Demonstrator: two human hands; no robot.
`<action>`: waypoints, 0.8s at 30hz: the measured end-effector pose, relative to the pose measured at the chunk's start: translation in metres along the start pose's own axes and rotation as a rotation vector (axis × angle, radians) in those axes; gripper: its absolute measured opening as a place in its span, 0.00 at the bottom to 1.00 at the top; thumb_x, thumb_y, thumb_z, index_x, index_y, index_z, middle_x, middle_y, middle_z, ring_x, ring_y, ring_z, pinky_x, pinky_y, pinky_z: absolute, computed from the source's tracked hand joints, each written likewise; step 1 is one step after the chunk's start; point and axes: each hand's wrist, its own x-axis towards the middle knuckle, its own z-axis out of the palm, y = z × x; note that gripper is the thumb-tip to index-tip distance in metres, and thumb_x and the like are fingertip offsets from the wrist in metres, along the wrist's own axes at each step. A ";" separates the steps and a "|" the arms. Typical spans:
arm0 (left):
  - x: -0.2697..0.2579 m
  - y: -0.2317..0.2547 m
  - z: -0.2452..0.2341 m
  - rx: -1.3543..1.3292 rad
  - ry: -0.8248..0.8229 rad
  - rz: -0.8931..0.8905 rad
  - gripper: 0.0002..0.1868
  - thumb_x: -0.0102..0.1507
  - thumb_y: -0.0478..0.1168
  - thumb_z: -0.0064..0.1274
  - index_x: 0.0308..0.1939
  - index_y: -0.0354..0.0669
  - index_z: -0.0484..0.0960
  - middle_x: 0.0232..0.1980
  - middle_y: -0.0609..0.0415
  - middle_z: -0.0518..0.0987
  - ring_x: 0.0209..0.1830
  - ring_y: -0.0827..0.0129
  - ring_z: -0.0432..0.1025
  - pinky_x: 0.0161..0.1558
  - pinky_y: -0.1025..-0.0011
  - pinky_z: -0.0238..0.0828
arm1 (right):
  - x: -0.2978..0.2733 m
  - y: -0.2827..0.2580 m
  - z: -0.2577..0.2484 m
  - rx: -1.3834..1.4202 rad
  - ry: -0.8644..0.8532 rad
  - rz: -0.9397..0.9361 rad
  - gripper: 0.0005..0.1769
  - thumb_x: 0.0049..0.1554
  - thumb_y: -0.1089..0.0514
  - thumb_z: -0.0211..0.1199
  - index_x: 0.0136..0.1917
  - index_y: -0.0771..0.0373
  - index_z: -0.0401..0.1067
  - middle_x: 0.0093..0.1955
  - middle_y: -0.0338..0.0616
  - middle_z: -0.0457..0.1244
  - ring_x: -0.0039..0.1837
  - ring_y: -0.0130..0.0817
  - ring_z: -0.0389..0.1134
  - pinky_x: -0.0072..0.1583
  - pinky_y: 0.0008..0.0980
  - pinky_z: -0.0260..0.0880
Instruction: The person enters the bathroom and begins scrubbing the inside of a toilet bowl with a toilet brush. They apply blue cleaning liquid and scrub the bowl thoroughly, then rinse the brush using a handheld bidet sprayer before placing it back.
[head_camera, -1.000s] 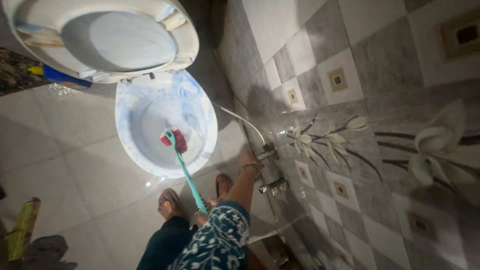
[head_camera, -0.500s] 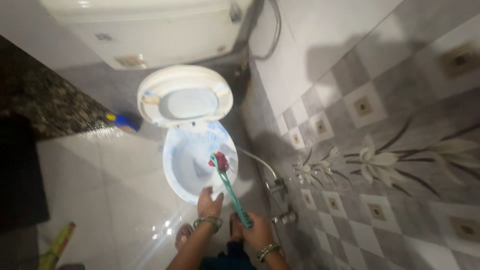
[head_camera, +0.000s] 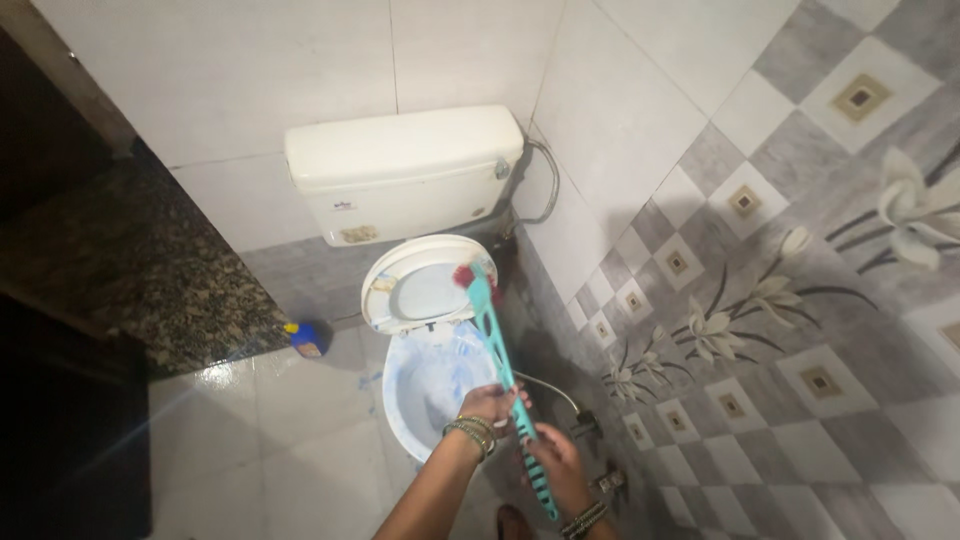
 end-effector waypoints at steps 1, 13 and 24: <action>0.004 0.005 0.002 -0.025 -0.032 0.059 0.06 0.66 0.31 0.54 0.45 0.30 0.80 0.37 0.47 0.85 0.37 0.61 0.81 0.34 0.64 0.74 | 0.000 -0.006 0.006 -0.043 -0.009 -0.090 0.17 0.58 0.58 0.64 0.59 0.67 0.75 0.40 0.42 0.69 0.38 0.25 0.68 0.38 0.25 0.67; 0.001 0.105 0.092 0.456 0.296 0.548 0.04 0.54 0.30 0.64 0.32 0.41 0.91 0.28 0.53 0.87 0.28 0.72 0.81 0.34 0.72 0.77 | 0.085 -0.213 0.052 -0.925 0.592 -0.631 0.28 0.45 0.38 0.75 0.43 0.66 0.81 0.39 0.50 0.72 0.41 0.41 0.73 0.45 0.37 0.70; 0.050 0.288 0.195 0.920 0.534 0.967 0.21 0.49 0.48 0.71 0.44 0.47 0.87 0.43 0.41 0.83 0.44 0.45 0.77 0.45 0.50 0.72 | 0.314 -0.402 0.044 -1.311 0.606 -0.679 0.31 0.43 0.36 0.79 0.28 0.68 0.75 0.29 0.57 0.66 0.33 0.53 0.70 0.41 0.48 0.72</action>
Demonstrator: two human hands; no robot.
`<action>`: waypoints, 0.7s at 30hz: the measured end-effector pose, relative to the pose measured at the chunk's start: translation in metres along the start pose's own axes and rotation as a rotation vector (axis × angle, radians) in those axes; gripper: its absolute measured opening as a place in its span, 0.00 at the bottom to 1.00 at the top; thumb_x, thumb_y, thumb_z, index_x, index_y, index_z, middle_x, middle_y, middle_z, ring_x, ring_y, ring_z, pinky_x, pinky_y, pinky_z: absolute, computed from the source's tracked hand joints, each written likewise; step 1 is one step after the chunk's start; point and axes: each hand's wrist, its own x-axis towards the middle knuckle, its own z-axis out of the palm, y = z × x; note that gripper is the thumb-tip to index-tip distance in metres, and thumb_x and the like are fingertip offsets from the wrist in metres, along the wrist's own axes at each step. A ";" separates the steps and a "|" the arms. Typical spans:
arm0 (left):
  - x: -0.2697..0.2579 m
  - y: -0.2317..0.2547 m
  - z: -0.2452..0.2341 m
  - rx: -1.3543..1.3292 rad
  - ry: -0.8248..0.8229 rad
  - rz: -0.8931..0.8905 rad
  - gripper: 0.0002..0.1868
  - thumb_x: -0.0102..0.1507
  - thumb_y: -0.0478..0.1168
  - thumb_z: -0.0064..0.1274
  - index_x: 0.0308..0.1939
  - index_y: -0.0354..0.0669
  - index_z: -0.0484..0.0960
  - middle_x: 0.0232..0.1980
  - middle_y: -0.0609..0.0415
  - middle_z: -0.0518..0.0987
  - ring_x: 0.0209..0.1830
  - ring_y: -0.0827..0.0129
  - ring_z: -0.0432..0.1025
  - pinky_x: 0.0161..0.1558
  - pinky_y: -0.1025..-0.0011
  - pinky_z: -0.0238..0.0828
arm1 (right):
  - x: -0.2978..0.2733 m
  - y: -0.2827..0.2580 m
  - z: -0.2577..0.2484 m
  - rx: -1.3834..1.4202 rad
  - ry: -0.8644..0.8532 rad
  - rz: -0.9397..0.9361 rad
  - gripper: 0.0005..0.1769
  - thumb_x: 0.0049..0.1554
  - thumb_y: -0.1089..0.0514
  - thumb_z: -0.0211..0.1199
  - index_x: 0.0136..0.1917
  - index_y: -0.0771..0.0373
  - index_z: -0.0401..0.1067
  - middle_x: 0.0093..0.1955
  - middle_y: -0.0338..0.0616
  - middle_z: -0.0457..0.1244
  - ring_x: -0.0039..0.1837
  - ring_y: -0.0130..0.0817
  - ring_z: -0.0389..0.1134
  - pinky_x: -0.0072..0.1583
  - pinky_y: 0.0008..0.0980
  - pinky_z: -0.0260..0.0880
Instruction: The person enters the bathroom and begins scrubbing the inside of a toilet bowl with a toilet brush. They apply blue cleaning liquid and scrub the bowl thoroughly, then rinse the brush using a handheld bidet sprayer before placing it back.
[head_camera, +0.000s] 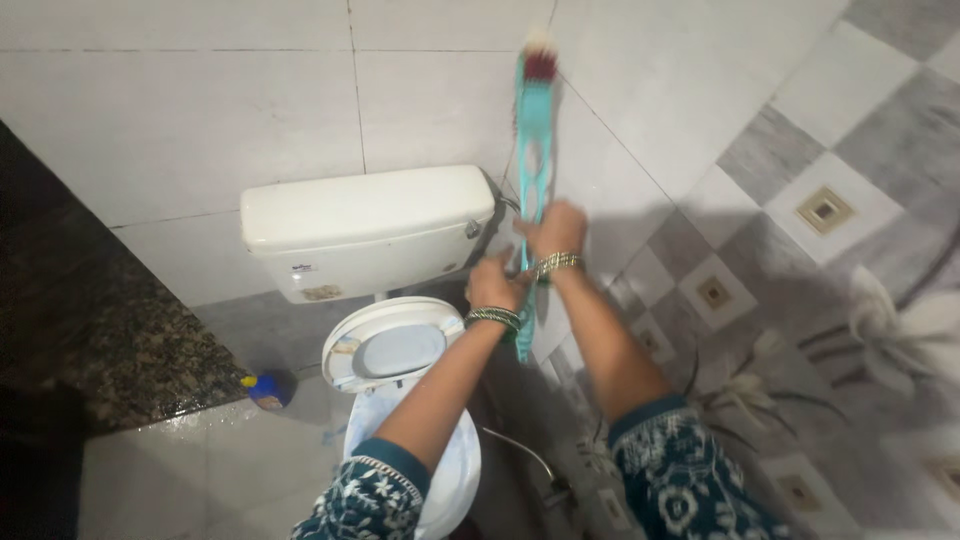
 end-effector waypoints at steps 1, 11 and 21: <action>0.008 0.002 -0.004 0.047 0.068 0.058 0.29 0.45 0.49 0.75 0.47 0.45 0.86 0.49 0.40 0.82 0.48 0.43 0.75 0.45 0.46 0.71 | 0.029 0.002 0.002 0.025 0.028 -0.010 0.30 0.43 0.37 0.79 0.30 0.67 0.76 0.30 0.57 0.66 0.35 0.53 0.71 0.42 0.47 0.73; -0.094 -0.133 -0.052 0.083 -0.028 -0.100 0.19 0.51 0.48 0.70 0.42 0.44 0.87 0.49 0.48 0.83 0.54 0.54 0.75 0.56 0.61 0.70 | 0.226 -0.033 0.069 0.179 0.247 0.046 0.24 0.44 0.47 0.80 0.40 0.69 0.76 0.40 0.62 0.69 0.46 0.58 0.72 0.51 0.48 0.74; -0.238 -0.294 -0.099 0.245 -0.299 -0.860 0.19 0.53 0.52 0.71 0.48 0.59 0.91 0.60 0.53 0.81 0.66 0.60 0.74 0.66 0.63 0.71 | 0.223 0.026 0.206 0.174 0.049 0.448 0.37 0.37 0.34 0.83 0.40 0.66 0.69 0.42 0.52 0.67 0.44 0.48 0.72 0.47 0.44 0.74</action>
